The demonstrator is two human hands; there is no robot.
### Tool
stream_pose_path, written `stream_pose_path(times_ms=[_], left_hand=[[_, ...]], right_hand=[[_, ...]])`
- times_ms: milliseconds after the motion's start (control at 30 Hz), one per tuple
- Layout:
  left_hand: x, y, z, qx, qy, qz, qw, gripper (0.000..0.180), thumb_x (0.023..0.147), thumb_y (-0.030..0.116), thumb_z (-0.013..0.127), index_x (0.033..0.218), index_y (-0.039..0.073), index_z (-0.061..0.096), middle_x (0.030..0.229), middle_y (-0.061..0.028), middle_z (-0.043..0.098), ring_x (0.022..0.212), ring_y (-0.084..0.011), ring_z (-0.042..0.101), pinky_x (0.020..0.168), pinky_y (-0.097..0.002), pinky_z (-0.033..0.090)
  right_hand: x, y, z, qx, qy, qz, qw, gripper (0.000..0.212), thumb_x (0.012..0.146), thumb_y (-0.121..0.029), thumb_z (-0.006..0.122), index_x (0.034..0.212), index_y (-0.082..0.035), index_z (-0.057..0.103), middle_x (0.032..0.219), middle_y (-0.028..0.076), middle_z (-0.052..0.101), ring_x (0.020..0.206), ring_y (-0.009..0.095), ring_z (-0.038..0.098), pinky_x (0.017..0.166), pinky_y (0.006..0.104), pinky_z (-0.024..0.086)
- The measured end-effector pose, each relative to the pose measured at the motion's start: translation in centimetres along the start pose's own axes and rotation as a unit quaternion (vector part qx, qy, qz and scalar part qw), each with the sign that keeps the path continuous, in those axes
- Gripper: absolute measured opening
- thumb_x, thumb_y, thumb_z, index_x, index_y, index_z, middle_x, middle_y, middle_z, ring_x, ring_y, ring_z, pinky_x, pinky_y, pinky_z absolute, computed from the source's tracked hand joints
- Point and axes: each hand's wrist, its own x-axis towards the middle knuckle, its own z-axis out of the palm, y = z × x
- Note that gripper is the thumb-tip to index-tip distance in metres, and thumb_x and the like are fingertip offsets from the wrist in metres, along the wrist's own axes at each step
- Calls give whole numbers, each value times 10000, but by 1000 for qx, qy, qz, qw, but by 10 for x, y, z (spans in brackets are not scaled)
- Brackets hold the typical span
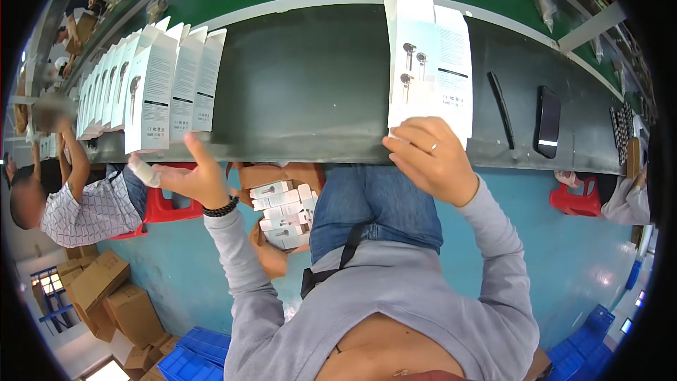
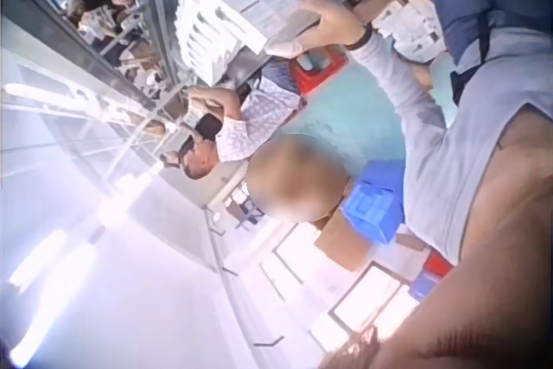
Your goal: Folding and assembling small white cardboard product boxes at an assembly line workbench.
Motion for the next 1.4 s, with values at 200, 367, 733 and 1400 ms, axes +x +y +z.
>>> stream_pose_path(times_ms=[200,367,733,1400], left_hand=[[-28,33,11,-95,-90,12,991,766,758,21,620,1358,4,143,1378,-163,214,1274,-315,261,1027,-502,224],[-44,62,22,-214,-186,7,959,834,703,94,691,1356,39,174,1336,-161,215,1247,-342,280,990,-503,292],[-33,134,26,-167,-281,257,909,562,621,358,755,1095,475,477,1386,-157,266,1307,-435,165,962,-682,20],[11,134,-31,-361,-363,-11,859,461,642,69,764,1060,-16,589,779,-81,681,673,-178,649,684,-257,499]], right_hand=[[-1,11,-3,-79,2,63,995,403,559,-82,741,948,-69,633,965,62,585,840,239,525,712,351,423],[0,9,-14,-76,92,-12,993,410,537,-30,718,939,-56,642,835,49,546,656,216,497,542,309,405],[7,-46,-41,408,340,94,842,163,854,-57,562,958,63,524,804,142,586,636,98,516,537,214,407],[-7,-53,39,478,68,88,871,820,704,-411,738,1292,-10,331,1153,147,550,1030,209,544,855,325,434]])
